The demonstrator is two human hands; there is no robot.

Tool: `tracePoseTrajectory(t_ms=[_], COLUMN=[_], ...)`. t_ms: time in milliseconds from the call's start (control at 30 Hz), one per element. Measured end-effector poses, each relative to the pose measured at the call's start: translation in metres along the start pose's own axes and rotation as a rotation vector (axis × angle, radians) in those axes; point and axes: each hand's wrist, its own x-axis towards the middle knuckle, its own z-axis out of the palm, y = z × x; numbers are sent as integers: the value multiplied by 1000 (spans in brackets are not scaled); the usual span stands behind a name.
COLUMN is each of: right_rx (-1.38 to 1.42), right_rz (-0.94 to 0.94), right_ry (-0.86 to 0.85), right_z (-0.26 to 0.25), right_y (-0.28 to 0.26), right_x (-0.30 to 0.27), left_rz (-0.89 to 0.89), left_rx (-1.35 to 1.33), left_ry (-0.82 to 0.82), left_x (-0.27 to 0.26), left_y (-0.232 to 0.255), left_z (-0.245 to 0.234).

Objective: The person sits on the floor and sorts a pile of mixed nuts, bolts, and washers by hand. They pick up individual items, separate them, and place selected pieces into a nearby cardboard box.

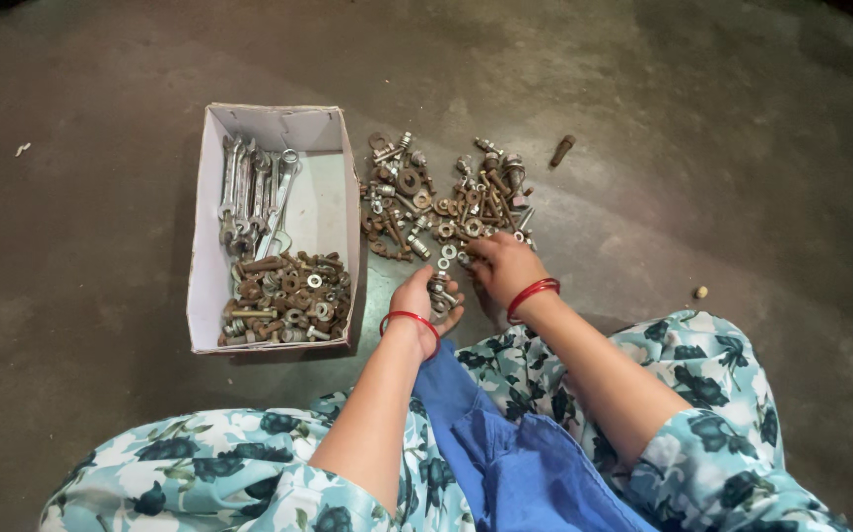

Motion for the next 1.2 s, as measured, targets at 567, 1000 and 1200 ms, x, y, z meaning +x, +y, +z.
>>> tracePoseTrajectory(t_ms=[567,1000,1200], right_rx=[1480,2051,2016], right_rz=[526,754,745], right_ry=[-171,-319,-226], right_z=[28,66,33], right_y=[24,-36,-83], right_x=[3,-48,-36], left_rz=[94,526,531], left_rx=[8,288,362], left_ry=[50,-54,-246], left_x=[-7,-79,-132], left_y=[2,-38,40], left_z=[5,35,19])
